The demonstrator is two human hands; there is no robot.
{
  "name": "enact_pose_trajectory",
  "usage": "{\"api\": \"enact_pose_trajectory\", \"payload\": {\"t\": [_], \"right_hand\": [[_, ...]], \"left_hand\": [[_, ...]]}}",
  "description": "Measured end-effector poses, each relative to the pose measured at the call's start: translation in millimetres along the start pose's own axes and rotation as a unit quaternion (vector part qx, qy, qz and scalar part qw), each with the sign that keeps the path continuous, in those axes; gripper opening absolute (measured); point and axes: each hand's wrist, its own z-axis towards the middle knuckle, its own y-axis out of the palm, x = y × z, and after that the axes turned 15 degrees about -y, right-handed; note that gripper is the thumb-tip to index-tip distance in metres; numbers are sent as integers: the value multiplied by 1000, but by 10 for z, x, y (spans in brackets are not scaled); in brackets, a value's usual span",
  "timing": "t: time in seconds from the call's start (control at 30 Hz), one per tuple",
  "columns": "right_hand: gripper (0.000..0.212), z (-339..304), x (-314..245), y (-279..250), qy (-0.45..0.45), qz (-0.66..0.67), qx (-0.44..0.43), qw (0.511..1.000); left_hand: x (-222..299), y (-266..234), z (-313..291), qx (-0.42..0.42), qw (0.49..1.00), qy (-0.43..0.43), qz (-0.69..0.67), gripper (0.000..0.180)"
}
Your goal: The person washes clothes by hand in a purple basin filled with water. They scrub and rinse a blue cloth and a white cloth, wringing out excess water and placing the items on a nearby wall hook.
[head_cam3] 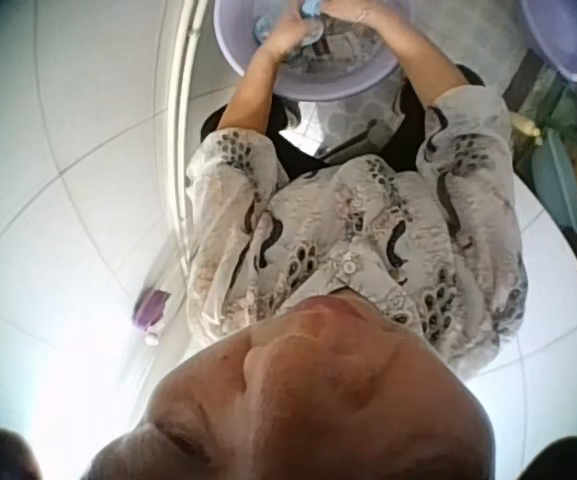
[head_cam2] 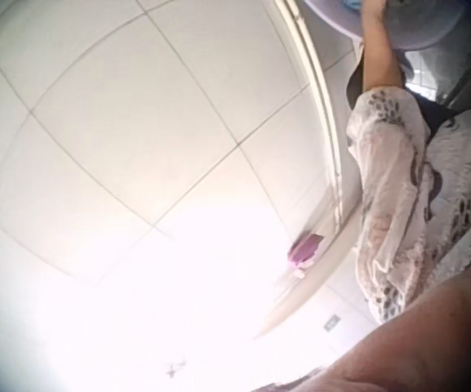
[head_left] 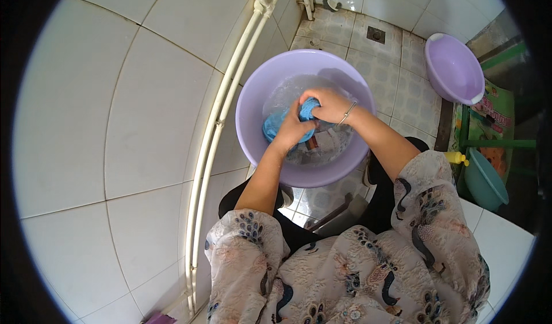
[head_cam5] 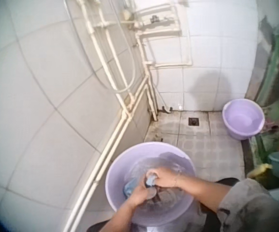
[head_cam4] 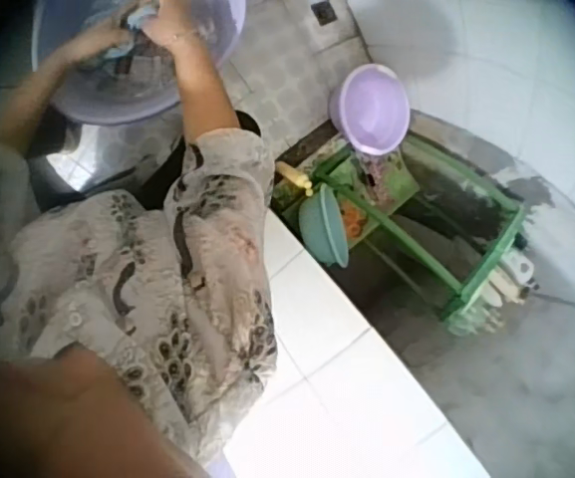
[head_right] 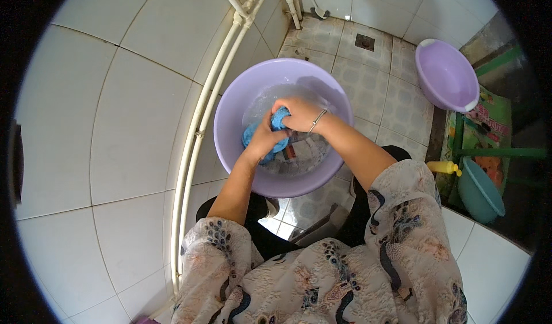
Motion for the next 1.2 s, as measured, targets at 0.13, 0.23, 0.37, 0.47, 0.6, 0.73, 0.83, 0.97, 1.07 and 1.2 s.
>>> {"api": "enact_pose_trajectory", "payload": {"t": [0.13,0.23,0.37,0.47,0.6,0.73,0.83,0.97,1.07,1.2], "right_hand": [[37,16,251,1,49,-45,-4,998],[57,-9,523,145,134,36,-95,986],[58,137,397,110,288,262,-3,921],[51,217,450,-44,340,427,99,832],[40,263,749,64,328,134,37,935],[37,176,940,584,251,-164,67,952],[33,145,1124,682,233,-87,35,968],[31,219,1212,626,300,73,222,925],[31,465,593,660,192,170,213,943],[28,385,-216,765,35,-6,150,988]], "left_hand": [[200,-154,0,-32,964,-134,-227,32],[297,-371,-31,-128,914,-68,-380,22],[264,-755,7,-154,841,-84,-511,15],[97,-854,224,32,932,-168,-320,18],[-333,-698,445,123,971,-197,-60,28],[-854,-561,649,224,946,14,236,28],[-681,-428,654,181,931,-111,297,29],[-690,-516,784,173,940,-179,-235,37],[-366,-511,676,95,836,-279,-463,42],[-373,-441,657,17,846,-209,-490,44]]}}
